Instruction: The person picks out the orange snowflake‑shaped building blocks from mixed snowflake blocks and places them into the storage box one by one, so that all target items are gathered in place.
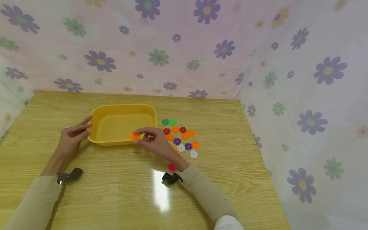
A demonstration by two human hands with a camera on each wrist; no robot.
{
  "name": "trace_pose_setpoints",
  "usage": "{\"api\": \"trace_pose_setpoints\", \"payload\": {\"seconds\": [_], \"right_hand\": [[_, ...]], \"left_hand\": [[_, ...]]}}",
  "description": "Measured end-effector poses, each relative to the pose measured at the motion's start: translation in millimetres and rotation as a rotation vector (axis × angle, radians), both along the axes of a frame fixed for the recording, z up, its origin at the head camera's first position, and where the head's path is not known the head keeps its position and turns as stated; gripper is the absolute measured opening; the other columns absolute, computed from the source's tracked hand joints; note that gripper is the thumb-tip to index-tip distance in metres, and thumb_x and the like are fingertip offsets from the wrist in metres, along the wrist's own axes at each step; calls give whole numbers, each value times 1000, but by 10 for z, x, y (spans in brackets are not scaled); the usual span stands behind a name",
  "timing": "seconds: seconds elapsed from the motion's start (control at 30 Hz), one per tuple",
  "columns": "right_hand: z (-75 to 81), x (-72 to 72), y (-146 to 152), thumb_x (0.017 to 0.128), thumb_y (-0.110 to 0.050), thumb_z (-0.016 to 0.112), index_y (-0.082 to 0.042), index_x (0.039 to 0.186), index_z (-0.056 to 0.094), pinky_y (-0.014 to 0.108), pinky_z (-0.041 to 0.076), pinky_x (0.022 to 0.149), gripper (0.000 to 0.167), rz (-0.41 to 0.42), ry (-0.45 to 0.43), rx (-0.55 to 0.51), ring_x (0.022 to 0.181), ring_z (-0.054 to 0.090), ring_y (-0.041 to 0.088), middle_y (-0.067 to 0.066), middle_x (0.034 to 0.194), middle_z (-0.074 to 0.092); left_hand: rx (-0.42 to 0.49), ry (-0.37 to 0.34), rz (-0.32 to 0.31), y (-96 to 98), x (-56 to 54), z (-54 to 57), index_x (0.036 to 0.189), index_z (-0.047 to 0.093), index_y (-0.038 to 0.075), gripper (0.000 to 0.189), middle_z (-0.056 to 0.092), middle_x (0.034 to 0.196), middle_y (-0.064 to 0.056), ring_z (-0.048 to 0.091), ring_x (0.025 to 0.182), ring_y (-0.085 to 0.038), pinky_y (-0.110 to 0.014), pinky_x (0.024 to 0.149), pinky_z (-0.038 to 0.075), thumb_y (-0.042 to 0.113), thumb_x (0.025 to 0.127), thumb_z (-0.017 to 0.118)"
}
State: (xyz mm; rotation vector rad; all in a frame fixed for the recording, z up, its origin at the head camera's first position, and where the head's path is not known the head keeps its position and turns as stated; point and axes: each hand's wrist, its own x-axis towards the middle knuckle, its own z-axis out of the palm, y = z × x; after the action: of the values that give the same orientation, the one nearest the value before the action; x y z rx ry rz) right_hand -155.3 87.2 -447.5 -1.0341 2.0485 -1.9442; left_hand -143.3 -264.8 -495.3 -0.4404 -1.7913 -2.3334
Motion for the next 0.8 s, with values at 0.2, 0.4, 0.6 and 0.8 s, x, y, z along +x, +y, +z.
{"api": "trace_pose_setpoints", "payload": {"seconds": [0.2,0.4,0.6,0.8], "right_hand": [[71,-77,-172,97,1,66,1,118,71,23,39,52,21,-5,2,31,70,55,24,21,103,71],[120,-160,-353,100,3,60,4,119,69,23,41,58,21,-32,17,63,82,60,38,23,115,70],[296,-168,-503,99,6,59,12,120,65,24,47,66,23,-3,-12,64,85,57,51,30,118,66],[197,-250,-583,101,-1,61,6,122,67,21,47,66,23,2,-70,90,86,61,43,24,122,67]], "left_hand": [[15,-22,2,-2,5,6,117,67,-18,27,64,141,-1,51,138,-5,-16,102,49,-21,93,55],[45,-17,-7,7,9,15,118,66,-18,27,63,141,-2,51,139,-6,-16,101,50,-22,93,54],[64,-25,-16,15,21,14,117,67,-17,29,64,141,-1,51,138,-6,-16,100,51,-23,94,53],[48,-48,-11,19,31,9,116,69,-14,27,63,141,1,51,138,-4,-15,97,53,-20,95,54]]}}
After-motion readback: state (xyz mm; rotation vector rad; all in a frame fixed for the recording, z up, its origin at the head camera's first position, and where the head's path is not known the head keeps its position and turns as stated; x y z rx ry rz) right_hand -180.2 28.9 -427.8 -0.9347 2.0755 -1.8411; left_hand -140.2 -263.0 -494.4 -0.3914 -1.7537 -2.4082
